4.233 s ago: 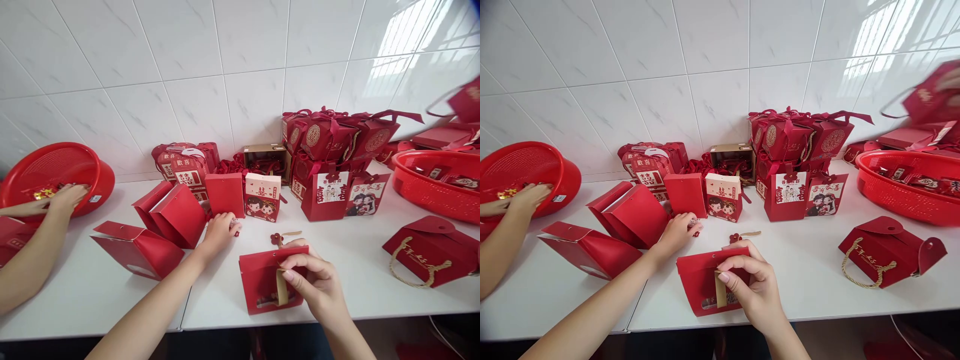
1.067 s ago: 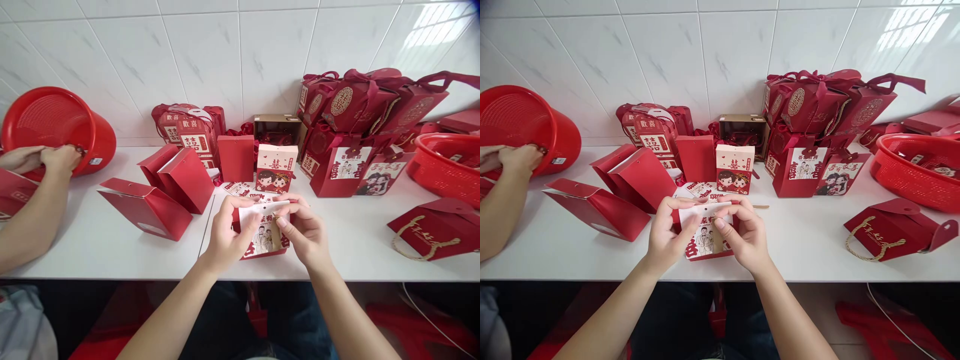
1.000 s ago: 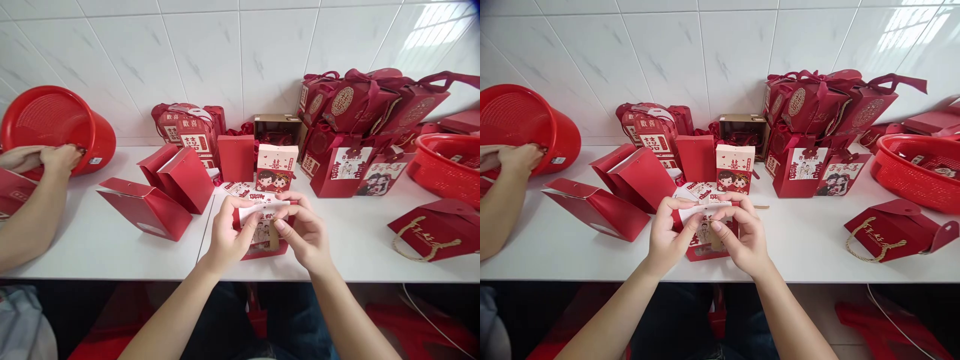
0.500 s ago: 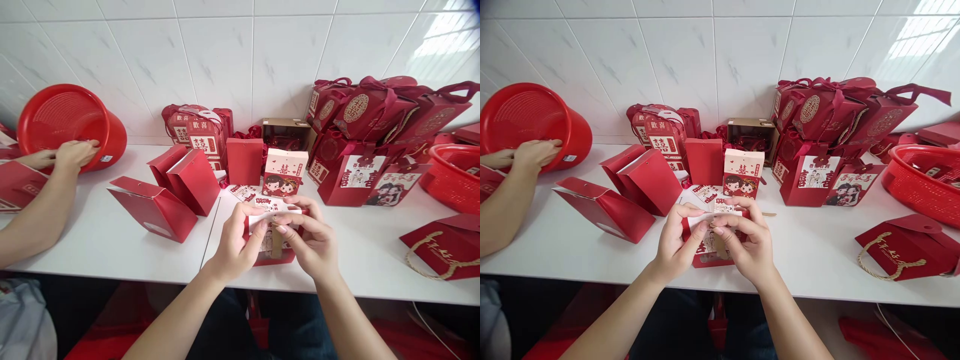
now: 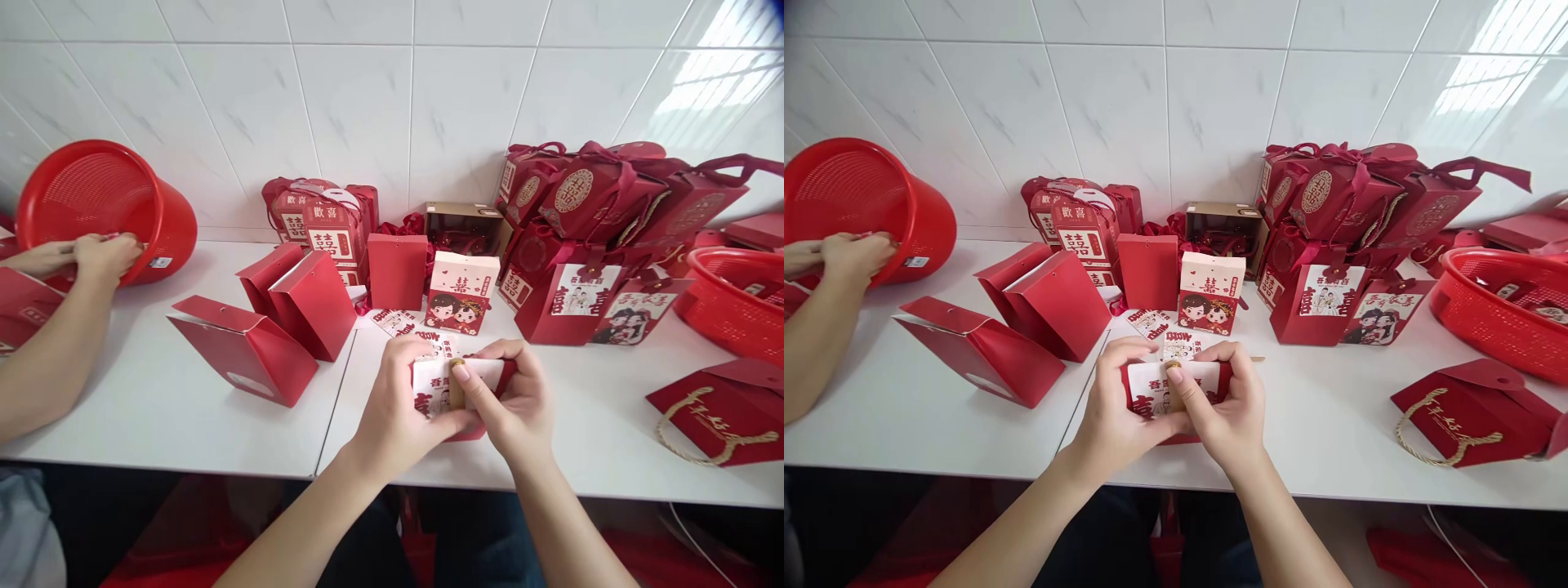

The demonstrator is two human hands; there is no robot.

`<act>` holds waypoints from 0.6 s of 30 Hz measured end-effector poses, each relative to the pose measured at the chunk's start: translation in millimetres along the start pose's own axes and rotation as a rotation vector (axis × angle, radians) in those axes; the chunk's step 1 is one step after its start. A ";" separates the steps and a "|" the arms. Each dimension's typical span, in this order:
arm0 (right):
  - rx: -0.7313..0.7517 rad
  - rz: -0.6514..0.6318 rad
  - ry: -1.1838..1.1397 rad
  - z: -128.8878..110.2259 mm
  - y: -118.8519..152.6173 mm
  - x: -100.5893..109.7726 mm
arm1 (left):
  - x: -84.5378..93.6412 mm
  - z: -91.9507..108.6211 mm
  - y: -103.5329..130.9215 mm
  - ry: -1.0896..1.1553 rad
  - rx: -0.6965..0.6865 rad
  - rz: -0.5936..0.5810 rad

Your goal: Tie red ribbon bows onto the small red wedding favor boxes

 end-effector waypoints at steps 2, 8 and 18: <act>0.106 0.005 -0.004 -3.4 1.6 1.5 | -1.2 3.0 2.7 -0.071 0.032 0.064; 0.382 -0.046 0.022 -15.8 6.2 10.2 | 21.3 14.5 22.1 -0.142 0.236 0.066; 0.579 -0.214 0.114 -28.9 14.6 28.2 | 103.6 56.6 15.6 -0.115 0.051 -0.224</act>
Point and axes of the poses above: each hand's wrist, its own y-axis away from the middle knuckle, its own x-axis out of the back of the hand, z = x × y, the point moved 1 cm from there along -y, towards the middle knuckle, and after that the axes turned 6 degrees about -z, right-handed, at the moved point
